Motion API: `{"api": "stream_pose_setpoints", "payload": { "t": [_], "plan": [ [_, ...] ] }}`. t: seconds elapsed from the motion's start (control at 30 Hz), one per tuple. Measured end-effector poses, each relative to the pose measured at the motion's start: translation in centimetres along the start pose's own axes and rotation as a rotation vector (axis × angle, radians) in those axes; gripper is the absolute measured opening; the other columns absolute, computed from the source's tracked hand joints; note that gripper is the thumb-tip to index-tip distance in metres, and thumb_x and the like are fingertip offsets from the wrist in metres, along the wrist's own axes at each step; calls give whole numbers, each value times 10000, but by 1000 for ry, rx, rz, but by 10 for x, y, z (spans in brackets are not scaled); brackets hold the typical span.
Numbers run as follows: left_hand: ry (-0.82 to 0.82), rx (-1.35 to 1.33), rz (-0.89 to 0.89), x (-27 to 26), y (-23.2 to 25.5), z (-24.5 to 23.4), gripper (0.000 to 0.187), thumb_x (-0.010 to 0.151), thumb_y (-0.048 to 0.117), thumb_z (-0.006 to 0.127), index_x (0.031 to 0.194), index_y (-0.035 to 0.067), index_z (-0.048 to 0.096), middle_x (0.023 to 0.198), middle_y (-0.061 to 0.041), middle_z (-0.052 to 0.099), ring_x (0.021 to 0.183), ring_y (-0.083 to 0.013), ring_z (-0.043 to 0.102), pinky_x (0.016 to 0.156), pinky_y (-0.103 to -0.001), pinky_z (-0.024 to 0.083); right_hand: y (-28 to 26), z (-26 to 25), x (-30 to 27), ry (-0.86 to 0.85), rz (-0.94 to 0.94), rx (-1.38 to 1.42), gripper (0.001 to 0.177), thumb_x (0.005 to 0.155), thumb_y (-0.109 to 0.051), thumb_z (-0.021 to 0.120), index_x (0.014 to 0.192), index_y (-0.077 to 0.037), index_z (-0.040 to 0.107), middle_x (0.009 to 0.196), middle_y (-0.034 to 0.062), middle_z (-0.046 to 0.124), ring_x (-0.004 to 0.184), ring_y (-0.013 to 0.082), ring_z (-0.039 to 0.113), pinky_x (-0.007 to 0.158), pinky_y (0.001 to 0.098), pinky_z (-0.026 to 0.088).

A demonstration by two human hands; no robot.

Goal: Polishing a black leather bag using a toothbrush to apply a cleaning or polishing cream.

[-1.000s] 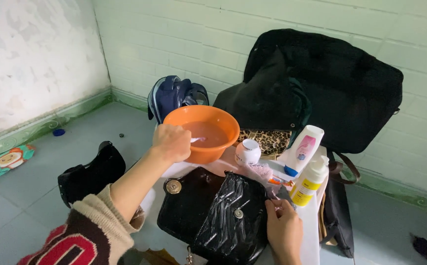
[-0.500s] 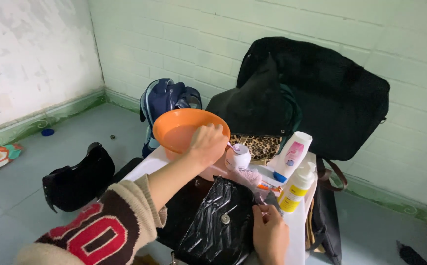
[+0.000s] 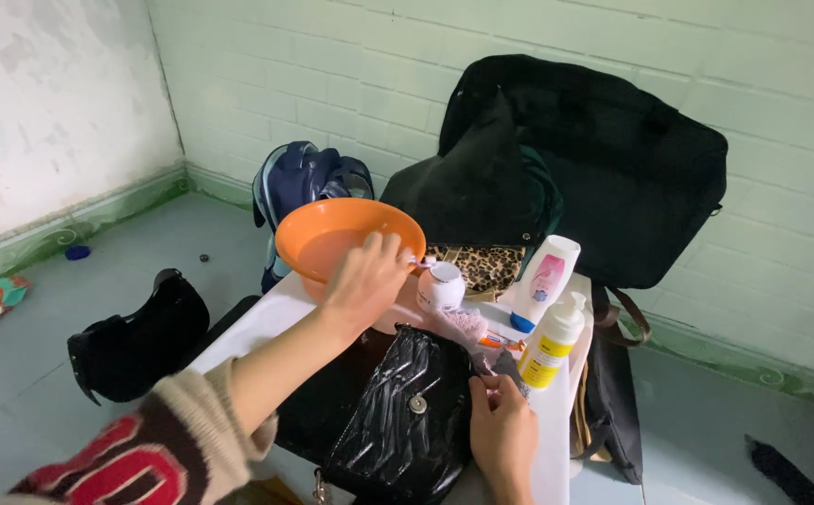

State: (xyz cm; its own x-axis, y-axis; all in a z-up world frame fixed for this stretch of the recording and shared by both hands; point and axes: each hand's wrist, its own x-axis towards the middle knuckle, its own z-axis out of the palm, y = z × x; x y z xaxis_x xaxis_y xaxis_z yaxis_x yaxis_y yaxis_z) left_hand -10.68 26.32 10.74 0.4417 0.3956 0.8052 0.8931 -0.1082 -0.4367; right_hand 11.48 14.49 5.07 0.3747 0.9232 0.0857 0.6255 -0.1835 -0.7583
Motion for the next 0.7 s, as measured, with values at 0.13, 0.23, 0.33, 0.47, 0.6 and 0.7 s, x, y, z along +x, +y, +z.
{"api": "stream_pose_setpoints", "payload": {
  "t": [0.13,0.23,0.33,0.47,0.6,0.7],
  "plan": [
    [-158,-70,3,-26,-9,-52,241,837,97,653,1071,65,601,899,-78,538,754,-210,553,430,-300,422,6,5,3,33,-19,5,211,914,-326,701,1000,-150,780,864,54,793,731,213,720,696,314,552],
    [-259,-266,-1,-42,-11,-94,500,862,49,556,1357,36,625,1023,-169,612,625,-202,586,447,-298,432,7,5,3,31,-28,-19,223,918,-346,700,989,-149,774,793,54,761,685,206,689,664,321,539],
    [-497,-615,-175,-55,-9,-148,188,917,49,522,1087,50,600,665,-96,623,484,-265,633,450,-433,525,4,3,1,22,-35,10,230,924,-310,700,1023,-117,777,869,79,788,725,215,715,686,310,549],
    [-678,-779,-239,-98,6,-151,331,901,155,556,1187,211,713,664,-80,648,428,-299,615,417,-446,496,9,8,4,38,-32,30,249,912,-331,696,1034,-129,775,826,86,767,706,239,689,681,342,537],
    [-581,-680,-181,-114,25,-130,435,880,95,562,1304,77,656,710,-134,641,359,-290,603,357,-390,489,6,7,1,54,-55,22,246,923,-304,694,1053,-114,781,826,95,762,699,239,675,673,343,524],
    [-863,-736,-166,-108,29,-166,327,908,108,518,1230,94,577,729,-160,664,519,-368,674,515,-490,540,4,5,-1,34,-19,27,251,926,-306,696,1055,-109,782,834,100,757,710,227,672,685,332,530]
  ]
}}
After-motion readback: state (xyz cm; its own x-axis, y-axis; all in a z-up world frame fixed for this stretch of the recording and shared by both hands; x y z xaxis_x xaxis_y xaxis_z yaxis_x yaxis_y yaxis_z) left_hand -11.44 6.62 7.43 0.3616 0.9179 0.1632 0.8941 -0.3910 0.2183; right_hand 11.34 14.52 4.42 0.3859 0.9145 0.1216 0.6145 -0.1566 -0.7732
